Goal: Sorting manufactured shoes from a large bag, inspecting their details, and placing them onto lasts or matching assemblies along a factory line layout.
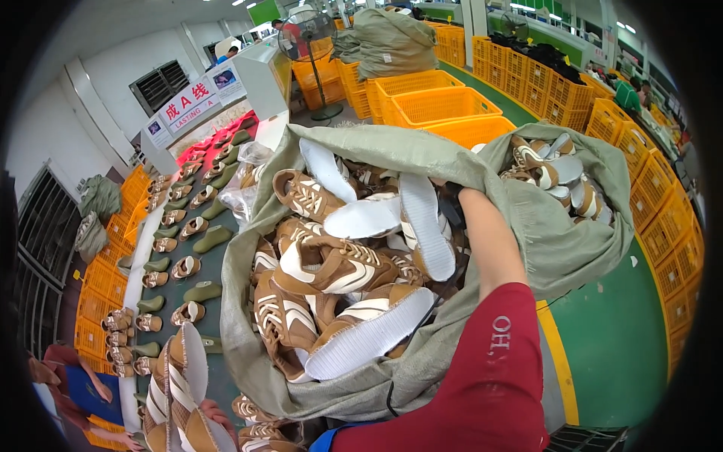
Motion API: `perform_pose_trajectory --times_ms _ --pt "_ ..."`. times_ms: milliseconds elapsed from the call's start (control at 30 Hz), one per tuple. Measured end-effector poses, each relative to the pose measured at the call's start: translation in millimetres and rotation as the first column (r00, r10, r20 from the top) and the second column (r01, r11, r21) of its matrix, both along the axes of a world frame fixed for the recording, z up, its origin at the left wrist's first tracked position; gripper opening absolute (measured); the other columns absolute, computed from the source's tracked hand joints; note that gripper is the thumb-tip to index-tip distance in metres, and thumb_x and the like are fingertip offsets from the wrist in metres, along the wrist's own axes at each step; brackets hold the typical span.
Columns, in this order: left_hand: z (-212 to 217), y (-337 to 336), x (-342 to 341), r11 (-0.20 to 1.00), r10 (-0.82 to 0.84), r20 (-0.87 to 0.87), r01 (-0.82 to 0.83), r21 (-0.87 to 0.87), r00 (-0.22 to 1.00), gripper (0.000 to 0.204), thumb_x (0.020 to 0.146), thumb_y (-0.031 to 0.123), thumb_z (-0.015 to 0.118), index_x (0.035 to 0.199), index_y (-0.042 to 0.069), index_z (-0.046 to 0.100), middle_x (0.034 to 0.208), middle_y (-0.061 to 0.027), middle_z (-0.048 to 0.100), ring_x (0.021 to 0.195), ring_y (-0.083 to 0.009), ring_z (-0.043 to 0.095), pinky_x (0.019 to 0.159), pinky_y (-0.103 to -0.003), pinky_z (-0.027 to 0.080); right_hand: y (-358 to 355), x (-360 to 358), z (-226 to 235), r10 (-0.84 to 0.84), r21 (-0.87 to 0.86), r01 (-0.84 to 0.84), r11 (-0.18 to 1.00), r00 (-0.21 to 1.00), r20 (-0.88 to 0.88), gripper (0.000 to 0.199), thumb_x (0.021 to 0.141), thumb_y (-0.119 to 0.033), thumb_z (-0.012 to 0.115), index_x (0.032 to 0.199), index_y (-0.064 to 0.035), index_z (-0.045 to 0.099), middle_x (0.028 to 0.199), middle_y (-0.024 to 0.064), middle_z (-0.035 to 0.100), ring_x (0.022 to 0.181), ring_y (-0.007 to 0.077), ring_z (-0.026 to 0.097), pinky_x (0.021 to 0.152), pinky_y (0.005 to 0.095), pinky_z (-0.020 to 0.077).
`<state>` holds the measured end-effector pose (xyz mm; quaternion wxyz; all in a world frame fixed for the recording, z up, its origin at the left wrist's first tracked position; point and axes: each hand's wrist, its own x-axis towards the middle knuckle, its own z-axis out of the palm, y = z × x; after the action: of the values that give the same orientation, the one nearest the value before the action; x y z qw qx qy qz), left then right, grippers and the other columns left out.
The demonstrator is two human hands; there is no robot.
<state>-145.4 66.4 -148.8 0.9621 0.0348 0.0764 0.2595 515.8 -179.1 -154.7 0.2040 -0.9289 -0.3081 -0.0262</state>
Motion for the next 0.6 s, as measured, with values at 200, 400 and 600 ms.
perform_pose_trajectory --times_ms 200,400,600 --pt "-21 -14 -23 0.985 0.125 -0.127 -0.108 0.132 0.984 0.035 0.083 0.024 0.053 0.11 0.004 0.042 0.101 -0.0074 0.048 0.09 -0.0168 0.049 0.08 -0.032 0.042 -14 -77 88 0.243 0.442 -0.077 0.894 0.911 -0.333 0.029 0.081 -0.023 0.062 0.099 0.0 0.057 0.093 0.0031 0.059 0.082 0.0094 0.053 0.074 0.0229 0.0432" --pt "-43 -27 -46 0.939 0.267 -0.214 -0.203 0.279 0.94 0.035 0.083 0.02 0.051 0.112 0.004 0.042 0.104 -0.0077 0.048 0.092 -0.0173 0.05 0.082 -0.033 0.042 -9 -180 127 0.664 0.862 0.075 0.501 0.606 -0.438 0.021 0.089 -0.017 0.052 0.102 -0.0006 0.055 0.094 0.0036 0.061 0.079 0.0079 0.058 0.072 0.024 0.0491" --pt "-58 -37 -78 0.855 0.428 -0.307 -0.271 0.442 0.85 0.034 0.084 0.017 0.049 0.115 0.004 0.041 0.107 -0.0079 0.047 0.094 -0.0177 0.05 0.083 -0.034 0.041 -4 -237 117 0.795 0.834 0.044 0.549 0.279 -0.538 0.024 0.092 -0.019 0.046 0.105 -0.0006 0.054 0.1 0.0044 0.06 0.087 0.0091 0.058 0.078 0.0244 0.0487"
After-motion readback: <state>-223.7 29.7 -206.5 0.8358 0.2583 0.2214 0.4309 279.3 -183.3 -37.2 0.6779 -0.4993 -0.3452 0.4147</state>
